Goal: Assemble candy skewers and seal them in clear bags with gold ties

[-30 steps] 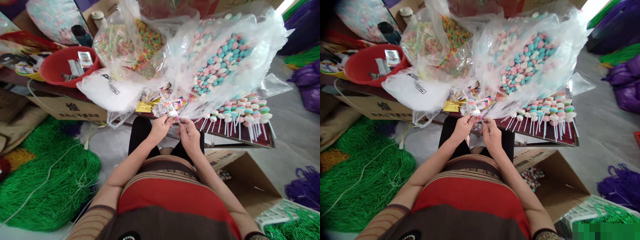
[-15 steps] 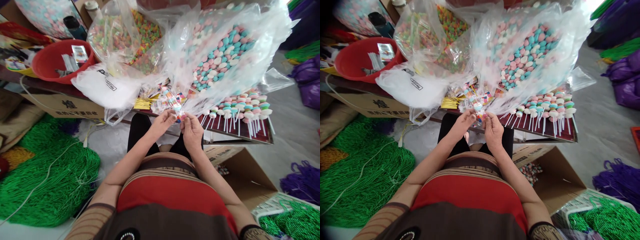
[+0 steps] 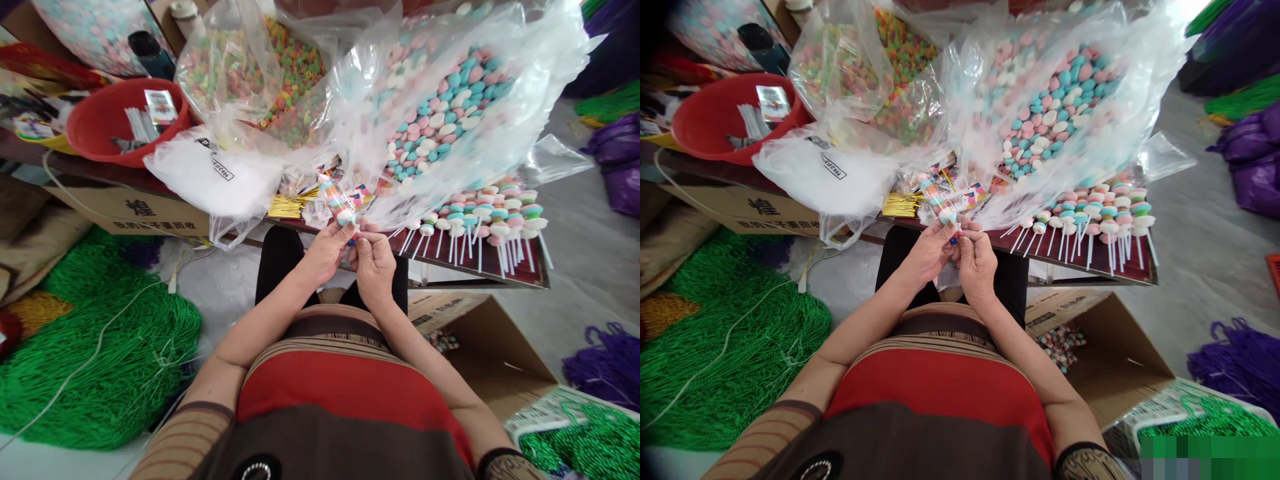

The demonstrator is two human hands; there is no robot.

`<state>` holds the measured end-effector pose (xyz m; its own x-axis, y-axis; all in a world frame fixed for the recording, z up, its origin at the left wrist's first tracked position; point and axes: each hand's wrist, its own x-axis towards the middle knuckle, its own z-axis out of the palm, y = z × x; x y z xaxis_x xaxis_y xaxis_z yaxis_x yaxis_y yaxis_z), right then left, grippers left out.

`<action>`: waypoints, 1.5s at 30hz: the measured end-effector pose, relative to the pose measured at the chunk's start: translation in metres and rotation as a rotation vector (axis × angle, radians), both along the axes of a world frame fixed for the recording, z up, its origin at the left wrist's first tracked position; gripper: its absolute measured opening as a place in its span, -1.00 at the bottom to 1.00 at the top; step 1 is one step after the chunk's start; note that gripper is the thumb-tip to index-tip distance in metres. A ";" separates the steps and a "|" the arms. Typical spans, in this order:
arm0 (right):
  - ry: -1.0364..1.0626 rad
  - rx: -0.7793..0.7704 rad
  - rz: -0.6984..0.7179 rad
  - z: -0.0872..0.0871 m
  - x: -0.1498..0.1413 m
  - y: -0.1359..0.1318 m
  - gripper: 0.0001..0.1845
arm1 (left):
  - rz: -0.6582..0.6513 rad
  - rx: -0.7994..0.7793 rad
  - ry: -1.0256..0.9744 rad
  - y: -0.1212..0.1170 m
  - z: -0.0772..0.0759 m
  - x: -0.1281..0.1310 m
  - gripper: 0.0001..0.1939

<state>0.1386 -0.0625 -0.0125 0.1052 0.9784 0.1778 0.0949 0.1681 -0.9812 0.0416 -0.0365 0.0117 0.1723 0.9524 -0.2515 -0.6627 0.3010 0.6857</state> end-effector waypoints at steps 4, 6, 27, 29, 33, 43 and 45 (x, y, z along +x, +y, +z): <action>-0.020 0.006 0.033 -0.001 -0.001 0.002 -0.69 | -0.025 -0.027 0.110 0.000 -0.003 -0.001 -0.63; -0.045 -0.025 0.100 0.002 0.006 0.005 -0.67 | 0.015 0.000 0.162 0.003 -0.003 -0.007 -0.63; 0.242 -0.092 0.108 0.019 0.023 0.038 -0.61 | -0.021 0.236 0.852 -0.011 -0.004 -0.017 -0.85; 0.235 -0.121 0.213 0.026 0.026 0.042 -0.58 | -0.144 0.241 0.699 -0.011 -0.004 -0.024 -0.75; 0.231 -0.227 0.423 0.039 0.024 0.050 -0.60 | -0.412 0.203 0.284 -0.011 -0.002 -0.036 -0.56; -0.249 -0.131 0.485 0.023 -0.021 0.138 -0.66 | 0.274 0.033 0.480 0.010 -0.014 -0.072 -0.72; -0.497 -0.086 0.319 0.019 -0.024 0.163 -0.71 | 0.322 -0.019 0.276 0.013 -0.012 -0.079 -0.69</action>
<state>0.1147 0.1007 0.0066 -0.2720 0.9611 0.0490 0.5038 0.1856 -0.8437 -0.0376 -0.0233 -0.0008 -0.2094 0.9413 -0.2647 -0.5176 0.1229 0.8467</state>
